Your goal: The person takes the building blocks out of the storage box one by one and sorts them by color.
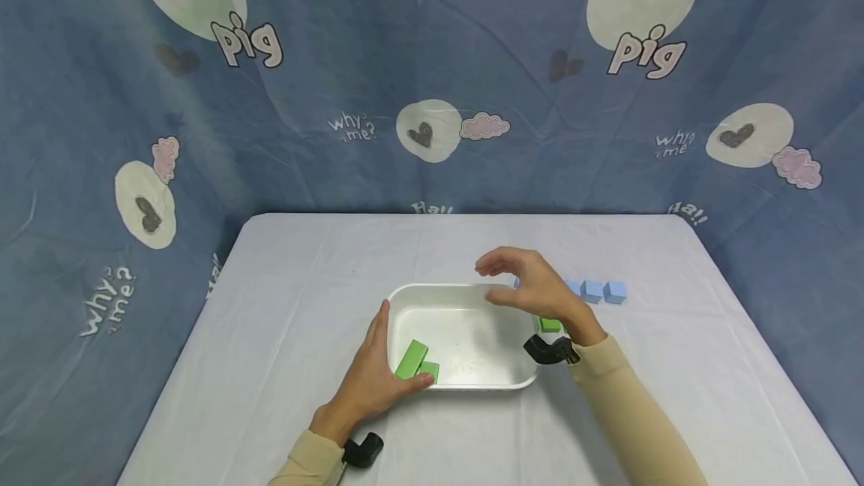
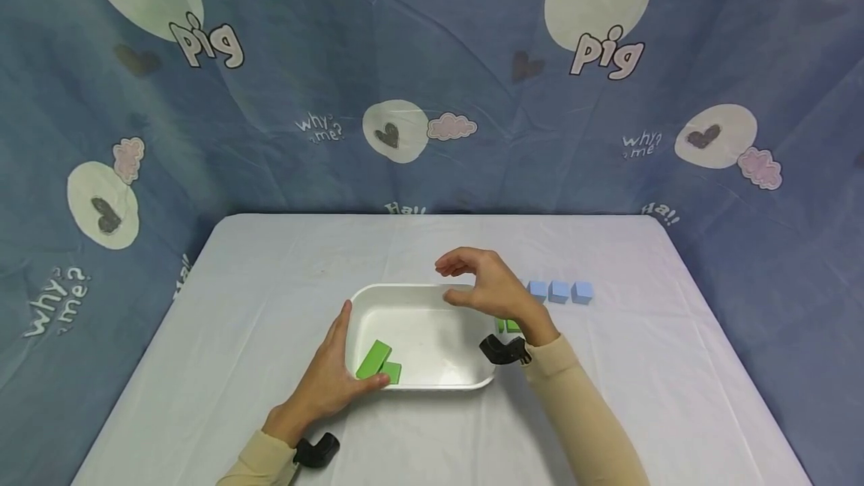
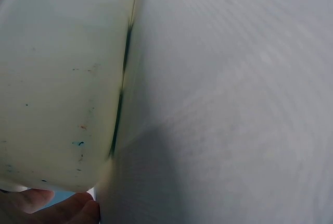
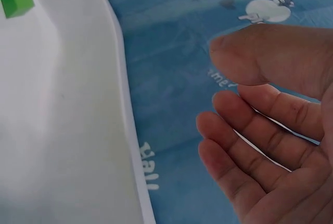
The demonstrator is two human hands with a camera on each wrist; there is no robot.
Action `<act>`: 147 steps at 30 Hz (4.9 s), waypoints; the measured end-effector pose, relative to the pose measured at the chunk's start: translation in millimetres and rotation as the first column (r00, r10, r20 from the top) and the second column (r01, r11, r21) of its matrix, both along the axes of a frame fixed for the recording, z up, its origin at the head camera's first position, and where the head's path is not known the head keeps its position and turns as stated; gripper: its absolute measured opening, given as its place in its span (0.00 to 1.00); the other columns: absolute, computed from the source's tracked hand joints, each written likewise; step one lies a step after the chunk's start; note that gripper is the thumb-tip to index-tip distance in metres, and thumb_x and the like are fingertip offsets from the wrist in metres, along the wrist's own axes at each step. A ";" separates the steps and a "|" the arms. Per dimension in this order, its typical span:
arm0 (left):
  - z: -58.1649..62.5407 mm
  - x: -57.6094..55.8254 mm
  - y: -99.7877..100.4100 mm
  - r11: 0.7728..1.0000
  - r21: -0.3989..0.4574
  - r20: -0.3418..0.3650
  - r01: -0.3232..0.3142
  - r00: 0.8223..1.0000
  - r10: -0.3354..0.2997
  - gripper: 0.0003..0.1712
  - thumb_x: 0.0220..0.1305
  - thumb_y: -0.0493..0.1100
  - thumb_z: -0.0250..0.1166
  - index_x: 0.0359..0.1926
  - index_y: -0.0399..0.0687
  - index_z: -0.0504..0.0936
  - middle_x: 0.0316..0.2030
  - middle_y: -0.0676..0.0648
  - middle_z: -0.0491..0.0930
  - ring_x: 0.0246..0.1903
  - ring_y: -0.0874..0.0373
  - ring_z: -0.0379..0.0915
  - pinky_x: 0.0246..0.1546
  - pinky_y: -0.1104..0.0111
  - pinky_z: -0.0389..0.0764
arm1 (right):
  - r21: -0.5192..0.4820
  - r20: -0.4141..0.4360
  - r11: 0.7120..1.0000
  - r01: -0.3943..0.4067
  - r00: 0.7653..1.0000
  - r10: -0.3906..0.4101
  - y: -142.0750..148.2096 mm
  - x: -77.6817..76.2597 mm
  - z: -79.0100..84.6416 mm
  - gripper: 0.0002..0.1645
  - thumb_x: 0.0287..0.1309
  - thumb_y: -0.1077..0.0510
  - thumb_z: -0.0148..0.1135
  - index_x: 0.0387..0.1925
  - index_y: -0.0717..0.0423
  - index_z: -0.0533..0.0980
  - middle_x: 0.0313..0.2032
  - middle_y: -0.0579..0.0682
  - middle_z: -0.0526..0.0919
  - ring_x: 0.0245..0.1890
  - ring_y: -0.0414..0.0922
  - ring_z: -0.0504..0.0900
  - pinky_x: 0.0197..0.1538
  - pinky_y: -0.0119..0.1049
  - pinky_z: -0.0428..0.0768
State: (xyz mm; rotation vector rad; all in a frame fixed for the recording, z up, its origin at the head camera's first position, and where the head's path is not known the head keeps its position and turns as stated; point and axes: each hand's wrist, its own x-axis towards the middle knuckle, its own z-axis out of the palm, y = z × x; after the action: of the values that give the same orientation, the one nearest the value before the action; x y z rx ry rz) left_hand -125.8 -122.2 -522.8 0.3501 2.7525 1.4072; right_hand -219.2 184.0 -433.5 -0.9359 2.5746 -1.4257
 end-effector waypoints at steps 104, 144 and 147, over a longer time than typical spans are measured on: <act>1.2 1.7 -0.2 1.000 -0.002 0.001 0.010 1.000 -0.010 0.82 0.41 0.67 0.82 0.82 0.42 0.38 0.79 0.37 0.47 0.73 0.39 0.53 0.66 0.43 0.64 | 0.264 0.014 0.913 -0.311 0.948 0.319 -71.5 -4.2 -11.7 0.22 0.50 0.69 0.66 0.50 0.57 0.83 0.44 0.44 0.82 0.42 0.39 0.80 0.50 0.43 0.81; 0.4 3.2 1.4 1.000 -0.023 -0.013 -0.008 1.000 0.007 0.82 0.40 0.66 0.82 0.82 0.46 0.38 0.78 0.35 0.48 0.71 0.34 0.57 0.63 0.39 0.66 | 0.022 0.094 0.994 0.105 0.990 -0.106 73.5 9.5 -0.6 0.22 0.51 0.75 0.70 0.47 0.55 0.83 0.45 0.49 0.83 0.45 0.48 0.81 0.58 0.49 0.78; 0.2 2.6 1.3 1.000 -0.023 -0.011 -0.006 1.000 0.006 0.82 0.40 0.66 0.82 0.82 0.47 0.37 0.78 0.35 0.48 0.71 0.34 0.57 0.63 0.39 0.66 | 0.030 0.092 0.990 0.137 0.986 -0.139 85.3 11.4 0.3 0.22 0.51 0.76 0.70 0.48 0.57 0.83 0.46 0.50 0.83 0.47 0.49 0.81 0.59 0.51 0.78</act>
State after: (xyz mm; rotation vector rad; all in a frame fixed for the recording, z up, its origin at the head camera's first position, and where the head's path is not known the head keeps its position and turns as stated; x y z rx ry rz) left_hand -123.2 -120.8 -522.6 0.3503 2.7787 1.3775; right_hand -207.7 269.4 -433.2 -0.6818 2.6259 -1.4307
